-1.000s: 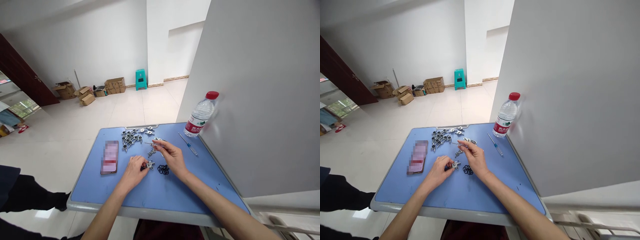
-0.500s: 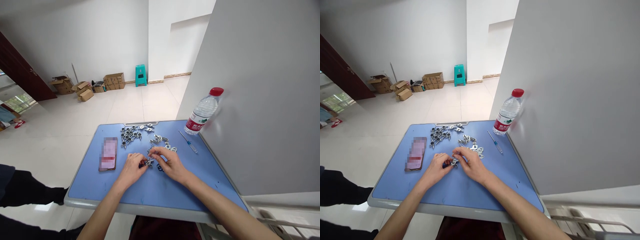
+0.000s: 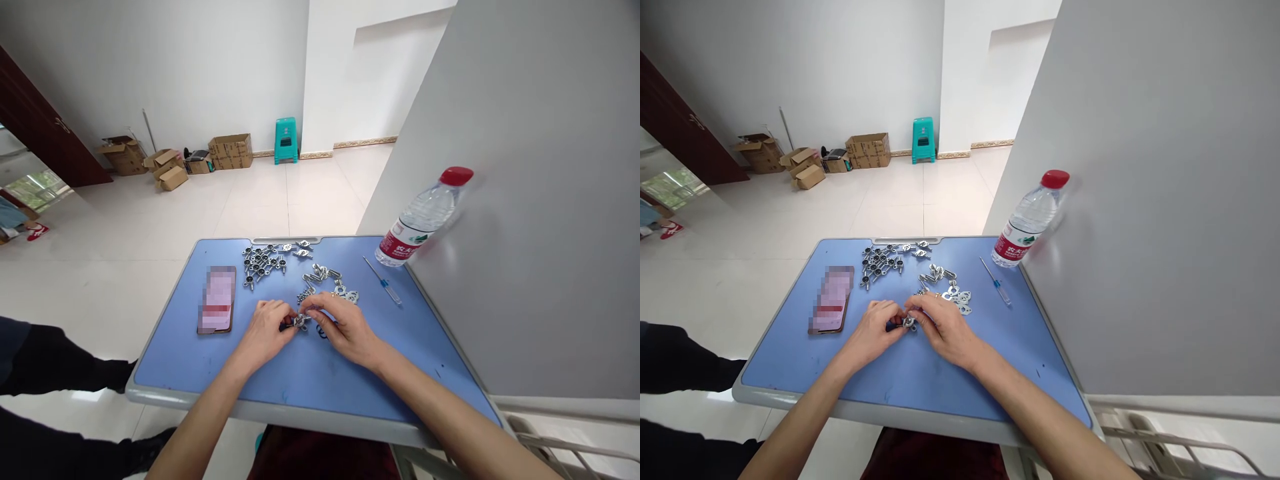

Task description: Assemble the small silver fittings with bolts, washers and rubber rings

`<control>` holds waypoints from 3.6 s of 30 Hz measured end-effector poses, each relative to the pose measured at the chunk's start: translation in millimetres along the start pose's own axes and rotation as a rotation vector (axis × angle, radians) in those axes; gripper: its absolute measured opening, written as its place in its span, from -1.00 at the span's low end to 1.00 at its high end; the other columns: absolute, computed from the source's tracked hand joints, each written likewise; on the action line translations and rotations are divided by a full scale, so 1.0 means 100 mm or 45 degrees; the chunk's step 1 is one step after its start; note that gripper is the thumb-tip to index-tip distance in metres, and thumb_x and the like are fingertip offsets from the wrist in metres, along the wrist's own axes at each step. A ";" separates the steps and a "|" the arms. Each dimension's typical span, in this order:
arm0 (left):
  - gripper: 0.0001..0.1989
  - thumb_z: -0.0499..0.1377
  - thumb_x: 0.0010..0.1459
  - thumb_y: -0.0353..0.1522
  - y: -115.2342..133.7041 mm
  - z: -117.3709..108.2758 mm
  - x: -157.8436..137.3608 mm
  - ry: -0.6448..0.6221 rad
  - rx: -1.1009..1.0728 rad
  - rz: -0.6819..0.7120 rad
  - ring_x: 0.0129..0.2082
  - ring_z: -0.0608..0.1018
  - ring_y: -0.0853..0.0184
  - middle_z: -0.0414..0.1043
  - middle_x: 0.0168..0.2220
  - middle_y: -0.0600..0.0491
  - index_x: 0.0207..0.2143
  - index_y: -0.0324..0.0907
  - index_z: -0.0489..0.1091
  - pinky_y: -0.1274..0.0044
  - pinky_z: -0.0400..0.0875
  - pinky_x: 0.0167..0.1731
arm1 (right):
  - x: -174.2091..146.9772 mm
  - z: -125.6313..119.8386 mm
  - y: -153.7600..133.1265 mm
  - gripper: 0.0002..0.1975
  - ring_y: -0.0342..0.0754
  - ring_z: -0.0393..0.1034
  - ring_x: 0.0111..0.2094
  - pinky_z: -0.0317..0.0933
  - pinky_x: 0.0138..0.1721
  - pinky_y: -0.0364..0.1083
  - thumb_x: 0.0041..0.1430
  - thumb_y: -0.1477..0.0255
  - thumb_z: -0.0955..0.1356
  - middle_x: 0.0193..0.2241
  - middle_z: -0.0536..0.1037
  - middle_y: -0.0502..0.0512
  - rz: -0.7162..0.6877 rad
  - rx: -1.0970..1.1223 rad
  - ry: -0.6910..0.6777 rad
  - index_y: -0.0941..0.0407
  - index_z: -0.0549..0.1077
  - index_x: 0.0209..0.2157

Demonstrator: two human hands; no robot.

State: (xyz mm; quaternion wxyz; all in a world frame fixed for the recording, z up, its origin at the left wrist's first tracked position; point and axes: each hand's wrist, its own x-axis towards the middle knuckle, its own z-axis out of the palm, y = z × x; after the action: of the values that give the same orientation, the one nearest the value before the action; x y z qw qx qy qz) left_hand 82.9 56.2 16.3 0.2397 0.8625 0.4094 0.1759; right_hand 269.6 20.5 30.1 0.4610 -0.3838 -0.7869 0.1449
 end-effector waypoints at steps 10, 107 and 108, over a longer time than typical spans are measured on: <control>-0.89 0.10 0.17 -0.49 -0.01 0.01 0.00 0.007 -0.012 0.028 -0.31 0.44 0.28 0.41 -0.39 0.11 -0.40 -0.16 0.33 0.43 0.22 -0.24 | 0.05 0.02 -0.03 -0.71 -0.06 0.43 -0.33 0.31 -0.28 -0.06 0.38 0.52 0.13 -0.30 0.57 0.10 -0.178 -0.034 -0.128 0.06 0.32 0.04; -0.91 0.19 0.14 -0.49 -0.04 0.10 -0.02 0.082 0.066 0.124 -0.34 0.43 0.30 0.38 -0.42 0.11 -0.41 -0.19 0.35 0.44 0.25 -0.22 | 0.05 0.16 -0.06 -0.68 -0.07 0.44 -0.35 0.35 -0.30 -0.08 0.33 0.60 0.19 -0.35 0.56 0.08 -0.196 0.000 0.121 0.07 0.39 0.02; -0.91 0.20 0.14 -0.49 -0.05 0.11 -0.02 0.088 0.076 0.132 -0.34 0.42 0.30 0.38 -0.42 0.10 -0.42 -0.20 0.34 0.44 0.26 -0.22 | 0.06 0.16 -0.06 -0.69 -0.07 0.45 -0.36 0.35 -0.32 -0.09 0.32 0.60 0.20 -0.35 0.56 0.09 -0.196 -0.007 0.135 0.06 0.39 0.02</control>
State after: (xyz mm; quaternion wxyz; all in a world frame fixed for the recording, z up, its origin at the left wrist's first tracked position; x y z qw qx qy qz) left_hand 84.2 54.5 4.5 0.1900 0.8828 0.3774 0.2054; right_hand 252.0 22.5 28.7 0.5106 -0.3305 -0.7891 0.0862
